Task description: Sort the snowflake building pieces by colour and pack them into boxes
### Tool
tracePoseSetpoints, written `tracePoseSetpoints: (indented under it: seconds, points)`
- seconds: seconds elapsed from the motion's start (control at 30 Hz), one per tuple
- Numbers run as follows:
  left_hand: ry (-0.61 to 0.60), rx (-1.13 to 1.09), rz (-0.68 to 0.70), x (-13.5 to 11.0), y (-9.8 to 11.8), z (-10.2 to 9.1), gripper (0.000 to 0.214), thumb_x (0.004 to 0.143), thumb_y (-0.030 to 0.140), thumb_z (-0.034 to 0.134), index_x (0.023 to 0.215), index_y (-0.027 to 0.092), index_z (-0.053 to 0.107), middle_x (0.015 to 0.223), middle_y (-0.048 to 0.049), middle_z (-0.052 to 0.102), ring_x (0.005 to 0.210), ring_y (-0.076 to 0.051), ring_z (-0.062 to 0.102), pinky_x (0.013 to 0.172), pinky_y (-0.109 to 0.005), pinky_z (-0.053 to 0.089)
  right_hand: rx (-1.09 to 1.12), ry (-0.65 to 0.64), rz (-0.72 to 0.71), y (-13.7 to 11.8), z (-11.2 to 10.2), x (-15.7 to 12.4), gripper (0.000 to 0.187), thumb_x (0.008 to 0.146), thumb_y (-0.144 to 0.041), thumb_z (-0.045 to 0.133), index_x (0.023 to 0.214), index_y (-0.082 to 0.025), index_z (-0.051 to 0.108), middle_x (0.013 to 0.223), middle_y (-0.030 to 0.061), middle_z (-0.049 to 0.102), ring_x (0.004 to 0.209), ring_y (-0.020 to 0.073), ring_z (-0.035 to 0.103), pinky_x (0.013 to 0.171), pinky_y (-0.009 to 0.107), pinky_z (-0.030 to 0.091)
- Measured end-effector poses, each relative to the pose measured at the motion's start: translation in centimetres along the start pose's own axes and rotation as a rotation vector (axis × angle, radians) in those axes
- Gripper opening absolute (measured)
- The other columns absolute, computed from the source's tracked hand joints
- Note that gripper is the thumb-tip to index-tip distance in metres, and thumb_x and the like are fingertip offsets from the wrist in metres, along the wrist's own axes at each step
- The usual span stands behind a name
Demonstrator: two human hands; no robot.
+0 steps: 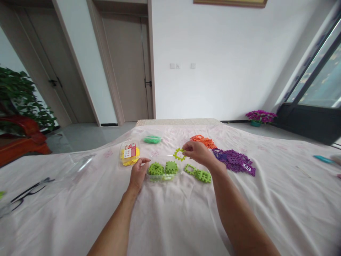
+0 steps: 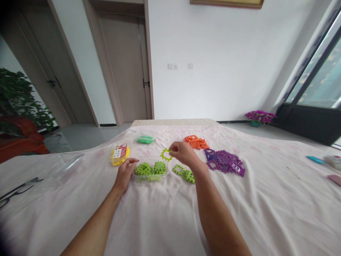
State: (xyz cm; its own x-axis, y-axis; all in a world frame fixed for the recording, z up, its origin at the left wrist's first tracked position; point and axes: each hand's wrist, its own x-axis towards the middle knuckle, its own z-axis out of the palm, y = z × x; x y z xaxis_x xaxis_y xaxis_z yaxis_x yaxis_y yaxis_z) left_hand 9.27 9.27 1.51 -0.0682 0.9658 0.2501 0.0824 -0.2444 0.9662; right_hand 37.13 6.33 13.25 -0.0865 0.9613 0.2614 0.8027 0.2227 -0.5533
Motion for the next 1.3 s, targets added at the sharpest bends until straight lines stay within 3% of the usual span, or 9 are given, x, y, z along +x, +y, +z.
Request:
tracePoseSetpoints:
  seconds: [0.1, 0.23, 0.4, 0.6, 0.9, 1.1, 1.2, 1.3]
  points:
    - [0.002, -0.01, -0.002, 0.0, -0.1, 0.0, 0.026, 0.075, 0.037, 0.061, 0.092, 0.018, 0.066, 0.094, -0.0037, 0.067, 0.067, -0.014, 0.056, 0.058, -0.025, 0.04, -0.007, -0.12, -0.104, -2.7, 1.3, -0.5, 0.015, 0.071, -0.017, 0.062, 0.083, -0.018, 0.072, 0.073, 0.0005, 0.069, 0.065, 0.0117, 0.059, 0.058, 0.021, 0.037]
    - [-0.002, -0.008, 0.005, 0.1, -0.2, 0.1, 0.024, 0.076, 0.037, 0.06, 0.092, 0.019, 0.065, 0.096, -0.0038, 0.067, 0.071, -0.015, 0.058, 0.06, -0.025, 0.04, -0.084, -0.203, -0.19, -4.2, 3.0, -0.9, 0.021, 0.069, -0.013, 0.06, 0.083, -0.02, 0.073, 0.077, 0.0007, 0.071, 0.066, 0.0125, 0.059, 0.058, 0.021, 0.036]
    - [0.009, -0.015, 0.004, 0.0, -0.2, 0.1, 0.025, 0.075, 0.037, 0.06, 0.09, 0.019, 0.066, 0.093, -0.0037, 0.068, 0.071, -0.016, 0.058, 0.062, -0.026, 0.042, -0.171, -0.223, -0.216, -4.4, 4.2, -1.1, 0.028, 0.067, -0.007, 0.057, 0.084, -0.02, 0.074, 0.083, 0.002, 0.073, 0.072, 0.0139, 0.061, 0.061, 0.022, 0.036]
    - [-0.005, -0.012, 0.001, 0.0, -0.1, 0.2, 0.026, 0.076, 0.037, 0.059, 0.093, 0.018, 0.065, 0.095, -0.0029, 0.067, 0.071, -0.015, 0.057, 0.062, -0.024, 0.041, -0.194, -0.376, -0.181, -4.8, 3.9, -1.2, 0.025, 0.075, -0.016, 0.06, 0.094, -0.021, 0.076, 0.088, 0.0023, 0.074, 0.076, 0.0146, 0.063, 0.064, 0.021, 0.038]
    - [-0.012, -0.015, 0.014, -0.2, 0.1, 0.1, 0.025, 0.078, 0.037, 0.058, 0.093, 0.018, 0.064, 0.096, -0.0025, 0.067, 0.074, -0.015, 0.059, 0.067, -0.025, 0.044, -0.272, -0.472, -0.167, -4.8, 4.2, -1.2, 0.021, 0.08, -0.021, 0.055, 0.086, -0.021, 0.075, 0.084, 0.0024, 0.074, 0.072, 0.0139, 0.062, 0.063, 0.022, 0.036]
    - [-0.015, 0.01, 0.012, -0.1, 0.1, 0.0, 0.025, 0.077, 0.037, 0.058, 0.093, 0.018, 0.064, 0.097, -0.0033, 0.066, 0.075, -0.016, 0.058, 0.065, -0.025, 0.043, -0.226, -0.43, -0.185, -4.6, 3.8, -1.1, 0.022, 0.079, -0.018, 0.055, 0.085, -0.019, 0.076, 0.085, 0.003, 0.075, 0.073, 0.0146, 0.063, 0.063, 0.022, 0.037]
    - [-0.011, 0.021, 0.009, 0.0, 0.0, 0.0, 0.025, 0.077, 0.037, 0.058, 0.092, 0.018, 0.064, 0.097, -0.0037, 0.066, 0.075, -0.016, 0.058, 0.065, -0.026, 0.043, -0.138, -0.261, -0.162, -3.0, 1.9, -0.7, 0.022, 0.082, -0.021, 0.056, 0.092, -0.019, 0.076, 0.088, 0.0028, 0.075, 0.077, 0.0148, 0.065, 0.066, 0.021, 0.04]
    - [-0.011, 0.029, 0.022, 0.1, -0.1, -0.1, 0.026, 0.077, 0.038, 0.058, 0.092, 0.018, 0.064, 0.096, -0.0035, 0.067, 0.076, -0.016, 0.059, 0.066, -0.026, 0.044, -0.193, -0.128, -0.033, 0.2, -0.1, -0.2, 0.021, 0.082, -0.024, 0.059, 0.095, -0.02, 0.075, 0.088, 0.0032, 0.075, 0.079, 0.0162, 0.066, 0.068, 0.022, 0.042]
